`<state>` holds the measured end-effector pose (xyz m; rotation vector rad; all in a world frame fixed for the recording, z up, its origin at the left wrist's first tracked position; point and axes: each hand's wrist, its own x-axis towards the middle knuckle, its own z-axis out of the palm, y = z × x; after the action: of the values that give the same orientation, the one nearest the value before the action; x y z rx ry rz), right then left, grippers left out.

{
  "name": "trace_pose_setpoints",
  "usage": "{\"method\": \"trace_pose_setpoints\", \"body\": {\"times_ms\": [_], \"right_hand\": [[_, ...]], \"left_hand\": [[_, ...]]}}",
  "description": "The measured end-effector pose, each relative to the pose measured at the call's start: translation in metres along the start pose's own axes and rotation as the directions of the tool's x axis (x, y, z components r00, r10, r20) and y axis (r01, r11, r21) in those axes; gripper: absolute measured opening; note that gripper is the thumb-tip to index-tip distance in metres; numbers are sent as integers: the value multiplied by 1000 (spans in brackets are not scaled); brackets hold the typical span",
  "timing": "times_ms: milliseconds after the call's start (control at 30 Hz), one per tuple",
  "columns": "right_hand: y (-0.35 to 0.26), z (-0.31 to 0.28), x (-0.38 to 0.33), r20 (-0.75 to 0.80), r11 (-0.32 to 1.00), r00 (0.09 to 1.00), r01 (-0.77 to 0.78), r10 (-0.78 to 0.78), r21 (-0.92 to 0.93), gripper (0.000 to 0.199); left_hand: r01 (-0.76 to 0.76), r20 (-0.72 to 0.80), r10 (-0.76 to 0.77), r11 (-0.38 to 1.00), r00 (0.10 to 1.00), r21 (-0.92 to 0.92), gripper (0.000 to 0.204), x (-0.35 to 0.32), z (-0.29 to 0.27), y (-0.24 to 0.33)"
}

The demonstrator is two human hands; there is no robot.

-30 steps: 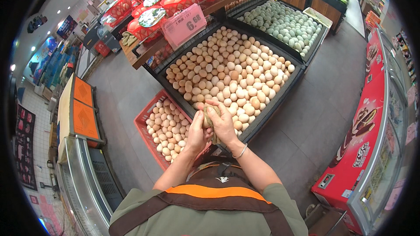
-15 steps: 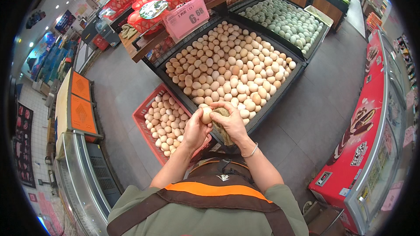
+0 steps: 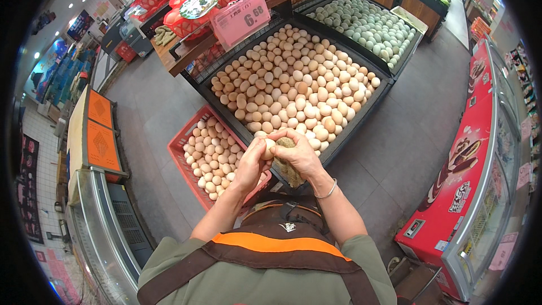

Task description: The person cleans eggs with a cloth and moves them from a crate to a larger display tray by hand, then walks through the store and touches vegetables.

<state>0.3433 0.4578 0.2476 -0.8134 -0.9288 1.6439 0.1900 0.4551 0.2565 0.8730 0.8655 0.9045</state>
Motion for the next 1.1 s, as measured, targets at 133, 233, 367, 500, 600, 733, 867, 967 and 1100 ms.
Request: {"method": "trace_pose_setpoints", "body": {"times_ms": [133, 233, 367, 500, 600, 733, 867, 967, 1100], "right_hand": [[0, -3, 2, 13, 998, 1000, 1, 0, -66, 25], [0, -5, 3, 11, 986, 1000, 16, -15, -167, 25], [-15, 1, 2, 67, 964, 998, 32, -15, -264, 26], [-20, 5, 2, 47, 984, 998, -28, 37, -177, 28], [-16, 5, 1, 34, 992, 999, -33, 37, -118, 29], [-14, 5, 3, 72, 994, 997, 34, -27, -108, 28], [-15, -6, 2, 22, 999, 999, -32, 32, -12, 27], [-17, 15, -7, -281, 978, 939, 208, -197, 10, 28], [-18, 33, -6, 176, 353, 753, 484, -634, -801, 28]], "left_hand": [[-6, 13, 6, 999, 1000, 49, 28, -2, -4, 0], [-11, 41, 8, 998, 999, 65, 29, -2, -7, 1], [30, -4, -30, 999, 1000, -19, 31, -1, -7, -2], [22, 44, -21, 1000, 999, -8, 30, 0, -10, 0], [22, 66, -22, 1000, 998, -2, 24, -2, -8, 5], [15, 85, -10, 998, 996, -57, 27, -2, -12, 6], [8, 143, 24, 976, 989, -219, 36, -1, -12, 11], [-33, 231, 99, 962, 968, -272, 41, 1, -20, 8], [-258, 193, 252, 966, 948, 8, 49, -6, -12, -1]]}}
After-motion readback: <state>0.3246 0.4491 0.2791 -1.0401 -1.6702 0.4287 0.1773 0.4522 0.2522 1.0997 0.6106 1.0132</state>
